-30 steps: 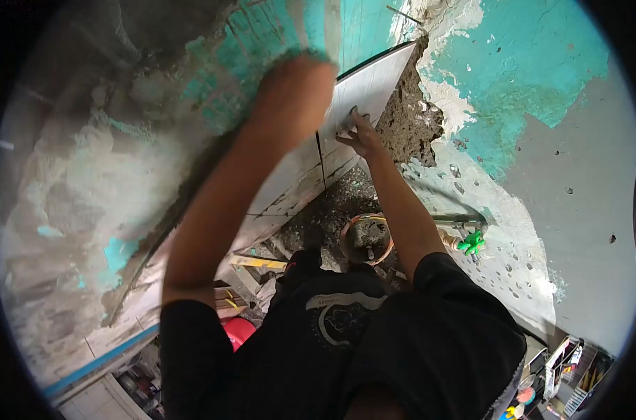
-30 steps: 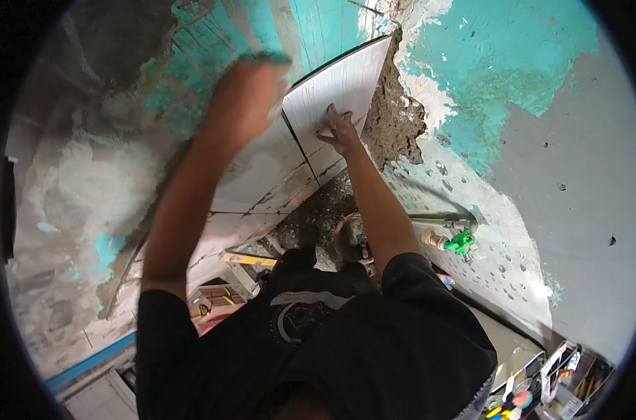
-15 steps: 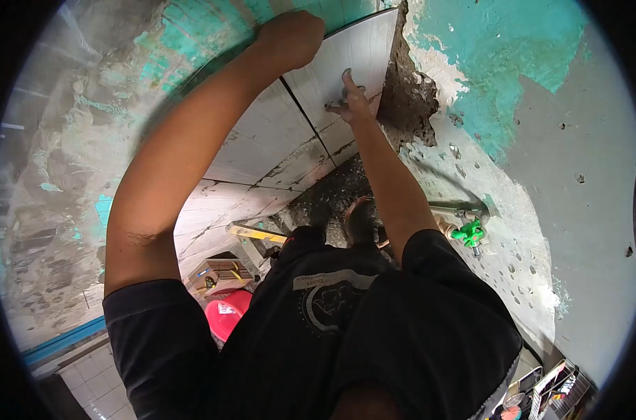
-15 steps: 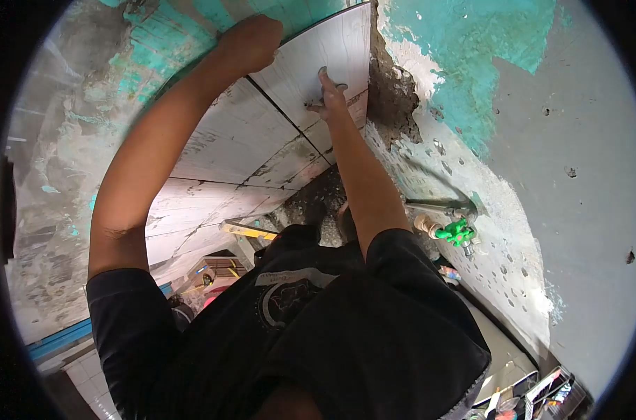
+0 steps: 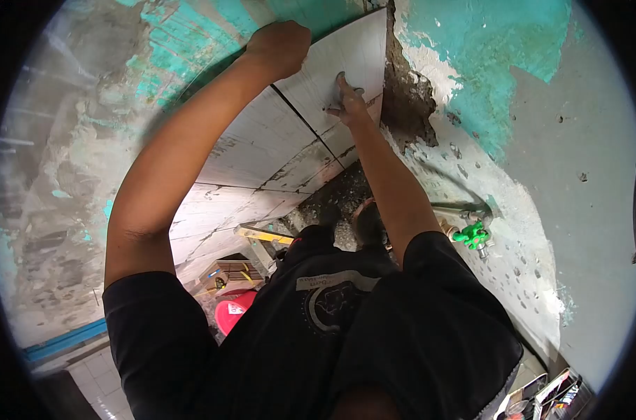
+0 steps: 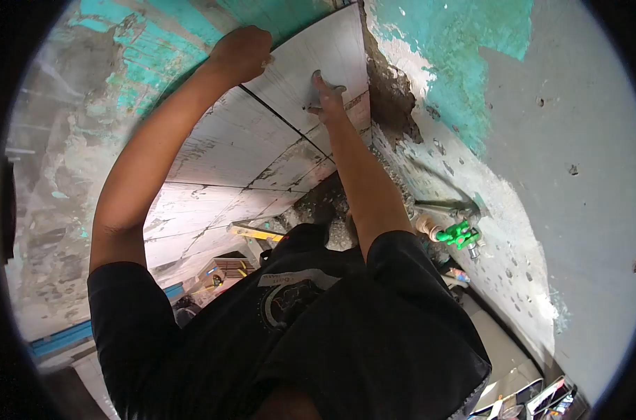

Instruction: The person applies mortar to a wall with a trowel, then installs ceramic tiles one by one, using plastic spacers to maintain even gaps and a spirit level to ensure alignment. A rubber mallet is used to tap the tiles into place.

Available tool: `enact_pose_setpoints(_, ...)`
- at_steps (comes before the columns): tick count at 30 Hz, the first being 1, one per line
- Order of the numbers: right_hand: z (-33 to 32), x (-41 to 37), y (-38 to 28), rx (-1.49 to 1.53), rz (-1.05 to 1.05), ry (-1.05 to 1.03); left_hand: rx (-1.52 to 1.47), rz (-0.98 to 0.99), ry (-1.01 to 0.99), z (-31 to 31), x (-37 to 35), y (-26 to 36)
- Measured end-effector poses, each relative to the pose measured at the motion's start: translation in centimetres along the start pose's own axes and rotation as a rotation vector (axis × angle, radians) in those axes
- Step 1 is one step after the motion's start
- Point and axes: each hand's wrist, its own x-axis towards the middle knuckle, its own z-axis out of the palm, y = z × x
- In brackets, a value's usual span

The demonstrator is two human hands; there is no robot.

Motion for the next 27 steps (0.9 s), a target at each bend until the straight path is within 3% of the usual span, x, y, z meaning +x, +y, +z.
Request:
enact_pose_setpoints(10, -0.7, 1.0, 0.6, 0.018, -0.016, 0.026, 0.081, 0.048, -0.081, -0.1, 1.3, 0.2)
enact_pose_setpoints(13, 0.7, -2.2, -1.3, 0.046, -0.031, 0.034, 0.163, 0.134, -0.061, 0.0, 2.4, 0.2)
enact_pose_setpoints(19, 0.8, -1.3, -0.7, 0.047, -0.034, 0.142, 0.100, 0.131, 0.001, 0.3, 3.4, 0.3)
enact_pose_setpoints(22, 0.3, -1.3, -0.7, 0.043, -0.024, 0.023, 0.112, 0.154, -0.023, 0.6, 3.7, 0.0)
enact_pose_setpoints(25, 1.2, -2.4, -1.6, -0.013, -0.004, 0.155, 0.124, 0.220, 0.033, 1.3, 3.7, -0.5)
enact_pose_setpoints(27, 0.8, -2.6, -1.4, 0.043, -0.039, 0.131, 0.123, 0.209, -0.040, 1.1, 4.2, -0.6)
